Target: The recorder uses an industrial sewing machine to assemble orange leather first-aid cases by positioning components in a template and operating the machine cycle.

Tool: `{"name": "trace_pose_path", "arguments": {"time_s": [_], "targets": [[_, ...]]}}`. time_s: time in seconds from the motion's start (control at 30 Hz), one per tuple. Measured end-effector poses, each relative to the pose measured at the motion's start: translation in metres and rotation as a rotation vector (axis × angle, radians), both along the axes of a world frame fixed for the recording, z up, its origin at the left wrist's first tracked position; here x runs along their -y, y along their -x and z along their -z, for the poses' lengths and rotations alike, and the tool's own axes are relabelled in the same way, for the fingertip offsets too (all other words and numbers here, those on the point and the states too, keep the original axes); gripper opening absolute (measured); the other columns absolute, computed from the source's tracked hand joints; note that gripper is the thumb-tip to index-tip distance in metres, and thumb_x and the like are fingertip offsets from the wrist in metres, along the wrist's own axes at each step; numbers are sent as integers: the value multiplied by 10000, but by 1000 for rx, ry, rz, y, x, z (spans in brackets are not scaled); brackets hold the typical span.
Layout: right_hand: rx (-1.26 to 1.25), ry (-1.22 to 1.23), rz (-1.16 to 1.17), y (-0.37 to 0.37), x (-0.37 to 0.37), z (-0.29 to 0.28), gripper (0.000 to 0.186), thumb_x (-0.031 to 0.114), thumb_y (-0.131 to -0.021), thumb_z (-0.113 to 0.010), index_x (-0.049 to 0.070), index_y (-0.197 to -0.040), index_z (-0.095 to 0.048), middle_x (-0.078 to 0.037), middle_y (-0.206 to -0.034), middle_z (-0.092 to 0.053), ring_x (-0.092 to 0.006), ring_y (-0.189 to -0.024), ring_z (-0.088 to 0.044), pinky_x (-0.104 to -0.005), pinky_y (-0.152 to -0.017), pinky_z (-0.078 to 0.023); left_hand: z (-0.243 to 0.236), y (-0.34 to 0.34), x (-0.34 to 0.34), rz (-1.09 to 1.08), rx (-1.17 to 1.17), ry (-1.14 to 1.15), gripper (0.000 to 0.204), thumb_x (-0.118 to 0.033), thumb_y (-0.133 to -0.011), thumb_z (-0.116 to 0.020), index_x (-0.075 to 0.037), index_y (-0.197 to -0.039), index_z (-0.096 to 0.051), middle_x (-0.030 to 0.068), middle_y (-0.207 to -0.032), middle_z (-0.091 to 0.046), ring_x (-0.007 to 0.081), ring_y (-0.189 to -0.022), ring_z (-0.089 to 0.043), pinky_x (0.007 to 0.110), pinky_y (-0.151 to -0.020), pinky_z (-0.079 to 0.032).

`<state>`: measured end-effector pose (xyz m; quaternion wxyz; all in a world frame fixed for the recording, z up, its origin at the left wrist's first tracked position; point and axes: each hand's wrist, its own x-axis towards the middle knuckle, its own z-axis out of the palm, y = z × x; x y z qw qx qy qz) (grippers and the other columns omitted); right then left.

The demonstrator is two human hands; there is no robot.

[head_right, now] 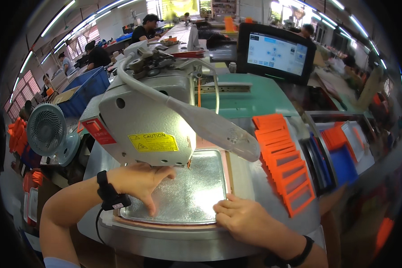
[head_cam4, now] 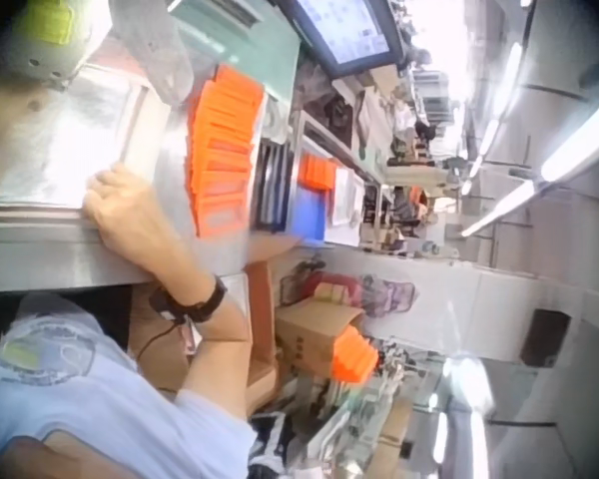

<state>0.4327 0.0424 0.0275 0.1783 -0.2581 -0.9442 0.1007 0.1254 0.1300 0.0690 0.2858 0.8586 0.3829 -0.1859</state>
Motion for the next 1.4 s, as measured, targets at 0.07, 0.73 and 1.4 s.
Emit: {"name": "trace_pose_path", "arguments": {"time_s": [0.07, 0.73, 1.4], "targets": [[-9, -11, 4, 0, 0, -1, 82, 70, -781, -612, 4, -830, -614, -102, -1003, -676, -247, -992, -658, -379, -989, -508, 8, 8, 7, 51, 67, -117, 1019, -467, -553, -910, -23, -1352, -458, 218, -1440, -447, 401, -1319, -460, 492, -1047, -411], [-414, 11, -17, -32, -65, 12, 82, -29, -825, -573, -22, -885, -629, -145, -980, -650, -324, -994, -630, -415, -871, -528, 5, 4, 41, 37, 56, -91, 1124, -670, -661, -822, -74, -1516, -399, 356, -1614, -23, 572, -1476, 58, 570, -1204, -59], [227, 46, 58, -28, -85, -10, 247, 215, -859, -673, 18, -991, -744, -103, -1214, -687, -261, -1030, -650, -589, -1131, -353, 4, -3, 39, 31, 34, -71, 1162, -645, -604, -865, -85, -1514, -409, 326, -1631, -3, 544, -1492, 63, 578, -1201, -61]]}}
